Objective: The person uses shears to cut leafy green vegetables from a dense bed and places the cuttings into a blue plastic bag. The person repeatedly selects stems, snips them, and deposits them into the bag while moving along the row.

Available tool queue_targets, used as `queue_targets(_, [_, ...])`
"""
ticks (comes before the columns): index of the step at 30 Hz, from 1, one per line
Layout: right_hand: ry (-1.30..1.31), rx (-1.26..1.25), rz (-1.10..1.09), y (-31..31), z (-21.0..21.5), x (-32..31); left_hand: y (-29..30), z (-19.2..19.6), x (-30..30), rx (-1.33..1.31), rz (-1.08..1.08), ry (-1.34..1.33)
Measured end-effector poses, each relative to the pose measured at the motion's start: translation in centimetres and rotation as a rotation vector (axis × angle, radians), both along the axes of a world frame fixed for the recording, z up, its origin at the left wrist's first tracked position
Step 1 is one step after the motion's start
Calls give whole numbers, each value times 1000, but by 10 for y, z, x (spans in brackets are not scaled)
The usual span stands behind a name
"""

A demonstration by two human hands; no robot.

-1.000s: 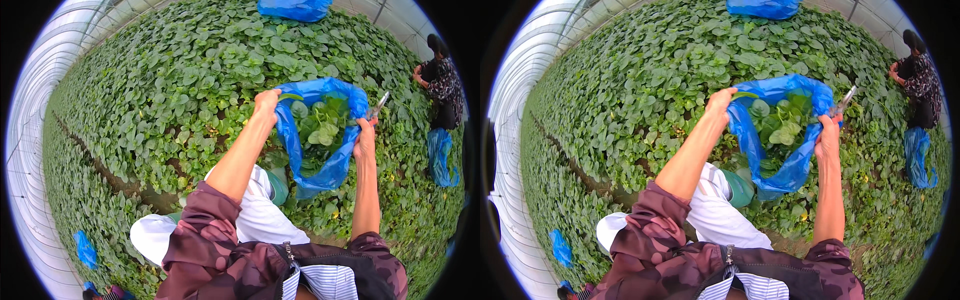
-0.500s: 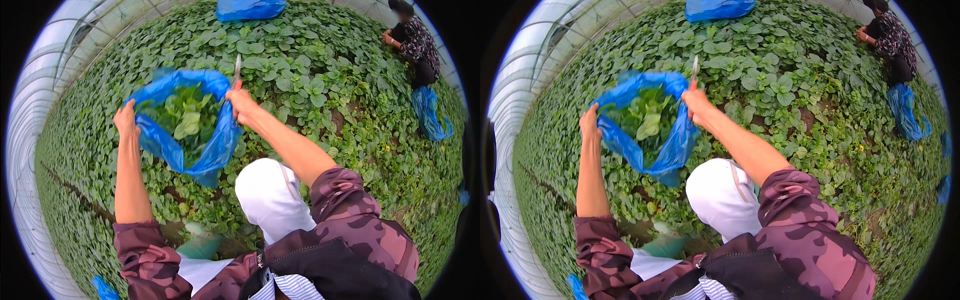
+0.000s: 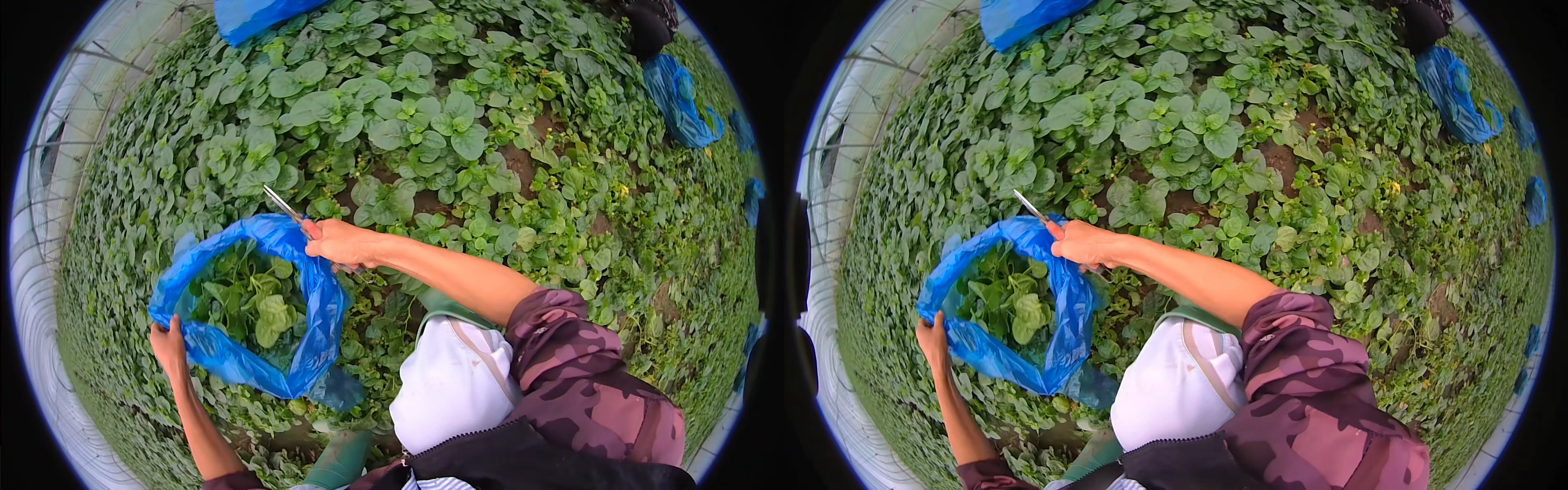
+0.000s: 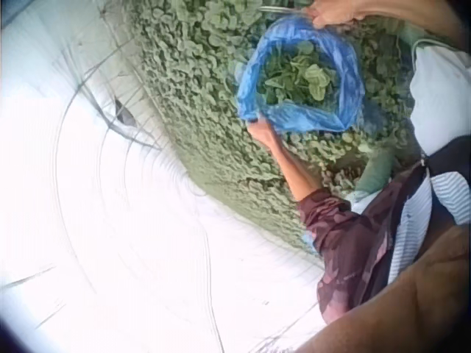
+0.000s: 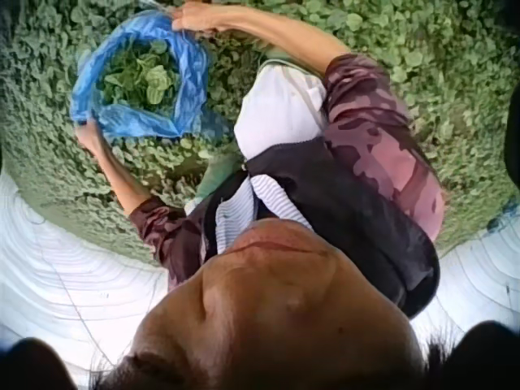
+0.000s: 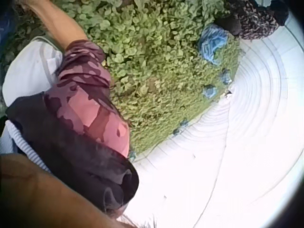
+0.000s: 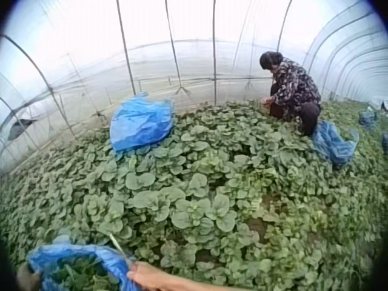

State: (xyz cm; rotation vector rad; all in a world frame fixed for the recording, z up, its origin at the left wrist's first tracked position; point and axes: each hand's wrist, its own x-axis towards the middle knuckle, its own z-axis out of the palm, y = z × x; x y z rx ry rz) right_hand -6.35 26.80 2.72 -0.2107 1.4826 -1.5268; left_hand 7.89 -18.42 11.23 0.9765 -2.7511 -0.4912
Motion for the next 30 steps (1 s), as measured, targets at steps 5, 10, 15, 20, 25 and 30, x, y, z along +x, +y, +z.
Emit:
queue_targets(5, [-21,-55,-246,91,-46,19,99,41,-31,-775,-172,-438])
queue_targets(10, [-226,-45,-743,205,-74,64,236,26,-121,-590,-762,-45])
queue_targets(15, [-230,-4,-1069,267,-79,74,427,-43,-188,-388,-1406,162])
queue_targets(20, [-199,-119,-1196,283,-80,64,569,-131,-224,-314,-1744,196])
queue_targets(25, [-246,-154,-1176,272,-87,48,586,-174,-273,-565,-1681,-45])
queue_targets(30, [-277,-161,-1062,273,-87,33,540,-170,-300,-560,-1703,-91])
